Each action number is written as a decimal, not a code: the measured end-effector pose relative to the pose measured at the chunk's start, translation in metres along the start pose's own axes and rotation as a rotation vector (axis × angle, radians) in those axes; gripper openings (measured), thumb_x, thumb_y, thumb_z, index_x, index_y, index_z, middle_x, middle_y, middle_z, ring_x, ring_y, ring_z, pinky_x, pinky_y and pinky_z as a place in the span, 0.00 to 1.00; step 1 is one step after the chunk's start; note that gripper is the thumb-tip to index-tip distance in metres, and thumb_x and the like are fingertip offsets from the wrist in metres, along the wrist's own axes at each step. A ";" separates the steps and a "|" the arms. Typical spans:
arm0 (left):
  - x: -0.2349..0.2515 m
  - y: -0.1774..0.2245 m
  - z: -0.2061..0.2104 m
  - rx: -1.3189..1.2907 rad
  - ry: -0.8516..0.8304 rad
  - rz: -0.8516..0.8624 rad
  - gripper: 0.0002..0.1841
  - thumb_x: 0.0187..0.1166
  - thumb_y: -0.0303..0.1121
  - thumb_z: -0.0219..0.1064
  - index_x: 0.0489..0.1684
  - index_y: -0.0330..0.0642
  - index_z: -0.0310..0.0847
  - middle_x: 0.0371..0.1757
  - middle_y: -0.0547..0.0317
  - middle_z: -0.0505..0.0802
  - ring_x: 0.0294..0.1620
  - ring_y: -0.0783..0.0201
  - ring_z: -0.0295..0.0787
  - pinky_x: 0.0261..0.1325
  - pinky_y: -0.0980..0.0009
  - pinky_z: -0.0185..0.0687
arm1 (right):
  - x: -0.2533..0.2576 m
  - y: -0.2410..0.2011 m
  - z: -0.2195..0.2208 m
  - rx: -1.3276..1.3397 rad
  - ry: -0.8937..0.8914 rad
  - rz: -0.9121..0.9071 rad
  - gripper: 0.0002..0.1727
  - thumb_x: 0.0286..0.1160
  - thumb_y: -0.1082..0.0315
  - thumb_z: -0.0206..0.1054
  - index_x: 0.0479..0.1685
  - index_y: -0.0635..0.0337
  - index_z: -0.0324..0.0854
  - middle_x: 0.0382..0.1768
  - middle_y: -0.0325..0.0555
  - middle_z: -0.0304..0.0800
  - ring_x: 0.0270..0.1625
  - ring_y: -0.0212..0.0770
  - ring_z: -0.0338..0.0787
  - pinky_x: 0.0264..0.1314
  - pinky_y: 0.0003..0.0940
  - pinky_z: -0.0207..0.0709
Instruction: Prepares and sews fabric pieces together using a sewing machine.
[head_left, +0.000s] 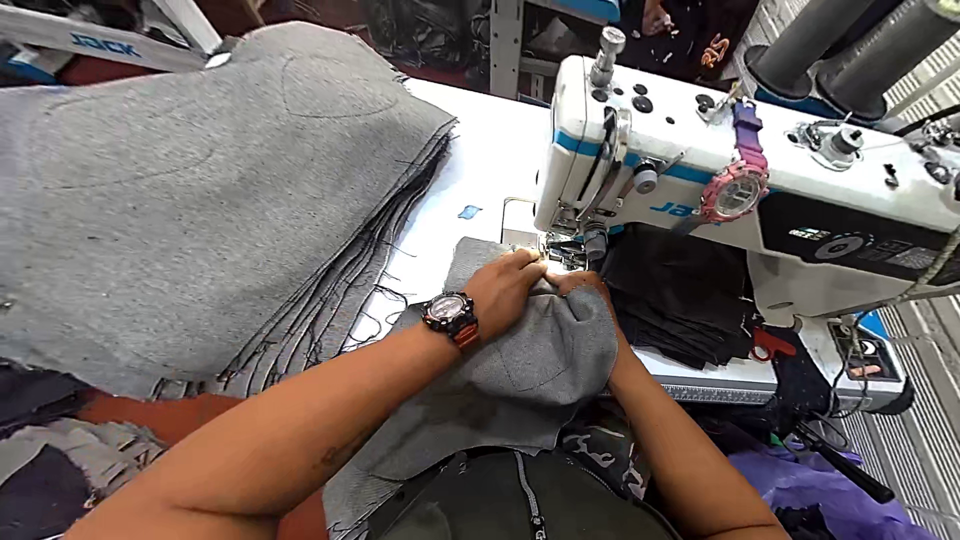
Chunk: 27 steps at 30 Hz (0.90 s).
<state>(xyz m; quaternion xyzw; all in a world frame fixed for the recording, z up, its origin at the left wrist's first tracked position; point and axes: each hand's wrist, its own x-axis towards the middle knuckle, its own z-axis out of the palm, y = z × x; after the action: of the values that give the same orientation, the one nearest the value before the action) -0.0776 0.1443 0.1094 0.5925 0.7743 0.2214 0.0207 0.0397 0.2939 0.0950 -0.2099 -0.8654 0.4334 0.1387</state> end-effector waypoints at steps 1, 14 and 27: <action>0.001 -0.003 0.002 -0.009 0.022 0.003 0.17 0.86 0.23 0.53 0.63 0.36 0.86 0.71 0.43 0.87 0.72 0.48 0.86 0.73 0.53 0.82 | 0.000 0.000 -0.001 -0.010 0.002 -0.017 0.10 0.77 0.71 0.66 0.42 0.69 0.92 0.43 0.55 0.95 0.51 0.42 0.92 0.60 0.41 0.81; 0.000 -0.017 0.003 -0.085 0.088 0.061 0.17 0.82 0.24 0.55 0.59 0.38 0.90 0.69 0.46 0.90 0.70 0.49 0.89 0.70 0.51 0.83 | -0.008 -0.011 0.000 -0.057 0.045 -0.105 0.10 0.75 0.75 0.64 0.44 0.70 0.91 0.44 0.56 0.95 0.54 0.41 0.92 0.63 0.36 0.79; 0.013 -0.038 -0.005 -0.116 0.003 0.152 0.16 0.80 0.24 0.57 0.56 0.40 0.91 0.57 0.45 0.91 0.58 0.47 0.91 0.55 0.48 0.87 | -0.004 -0.008 0.012 0.031 0.119 0.003 0.08 0.74 0.75 0.67 0.39 0.70 0.91 0.38 0.51 0.94 0.46 0.35 0.89 0.55 0.32 0.80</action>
<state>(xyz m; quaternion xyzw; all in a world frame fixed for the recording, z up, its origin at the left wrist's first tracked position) -0.1175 0.1474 0.1033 0.6470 0.7130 0.2677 0.0370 0.0363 0.2792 0.0945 -0.2342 -0.8485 0.4337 0.1924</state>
